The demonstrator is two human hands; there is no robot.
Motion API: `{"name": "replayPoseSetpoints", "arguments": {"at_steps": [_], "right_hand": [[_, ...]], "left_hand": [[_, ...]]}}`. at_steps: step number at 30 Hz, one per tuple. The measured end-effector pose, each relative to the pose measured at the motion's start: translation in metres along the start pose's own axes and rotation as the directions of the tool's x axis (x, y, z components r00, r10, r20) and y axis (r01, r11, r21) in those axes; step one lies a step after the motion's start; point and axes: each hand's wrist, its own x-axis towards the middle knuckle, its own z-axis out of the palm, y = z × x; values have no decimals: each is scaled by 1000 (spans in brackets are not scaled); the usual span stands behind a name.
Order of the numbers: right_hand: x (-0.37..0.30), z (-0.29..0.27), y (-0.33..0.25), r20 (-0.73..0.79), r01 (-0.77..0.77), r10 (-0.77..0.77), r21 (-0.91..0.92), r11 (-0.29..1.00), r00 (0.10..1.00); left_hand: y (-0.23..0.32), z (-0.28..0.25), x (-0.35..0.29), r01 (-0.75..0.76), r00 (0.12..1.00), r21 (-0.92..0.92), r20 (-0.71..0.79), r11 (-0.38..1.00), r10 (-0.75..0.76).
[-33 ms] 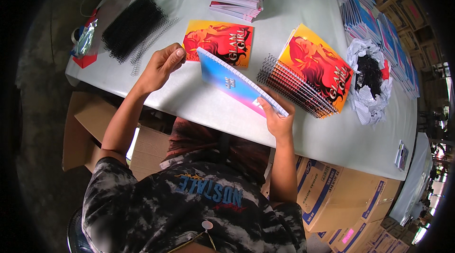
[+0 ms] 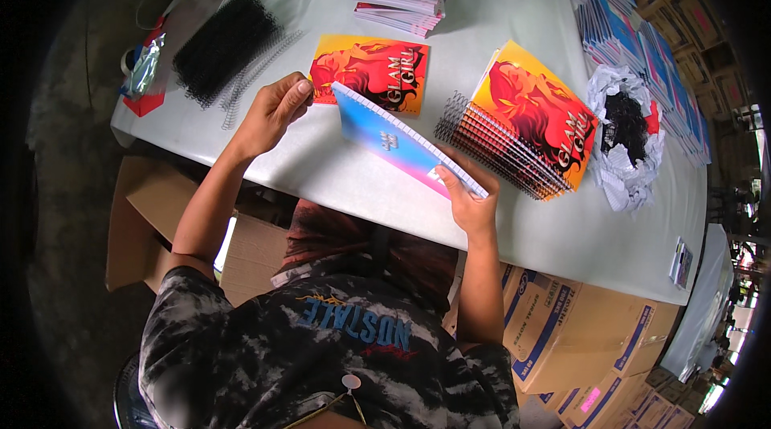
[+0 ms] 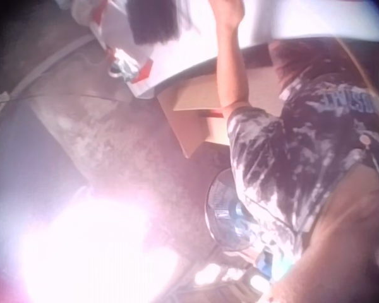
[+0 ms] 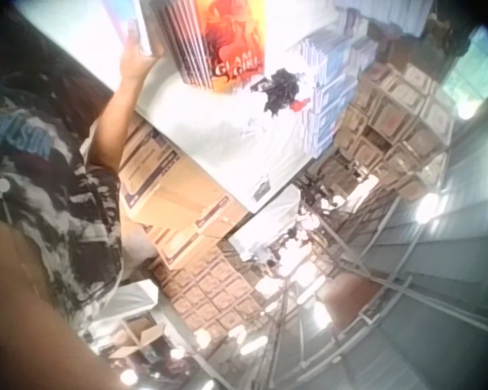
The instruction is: The person repeatedly picks up spiral-bound notebooks and metal spiral coils, inserts the coils into the punched holes of the notebooks, and stacks the finished units. The person handles notebooks and coils one at a time, aligning the coil with the holes and pressing it into place before stacking the completed notebook.
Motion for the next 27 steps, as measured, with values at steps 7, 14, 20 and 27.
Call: {"name": "replayPoseSetpoints", "arguments": {"at_steps": [7,14,20,27], "right_hand": [[-1,0,-1,8,-17,17,27,999,1000],[-5,1,-6,0,-23,23,25,999,1000],[-2,-5,-2,89,-23,20,40,999,996],[-2,2,0,31,38,-40,74,997,999]], "left_hand": [[16,-1,1,22,999,63,-34,998,-20],[15,1,-3,-116,984,273,-100,955,148],[17,-12,8,-86,995,-71,44,994,89],[52,-16,18,-426,903,586,229,689,363]]}}
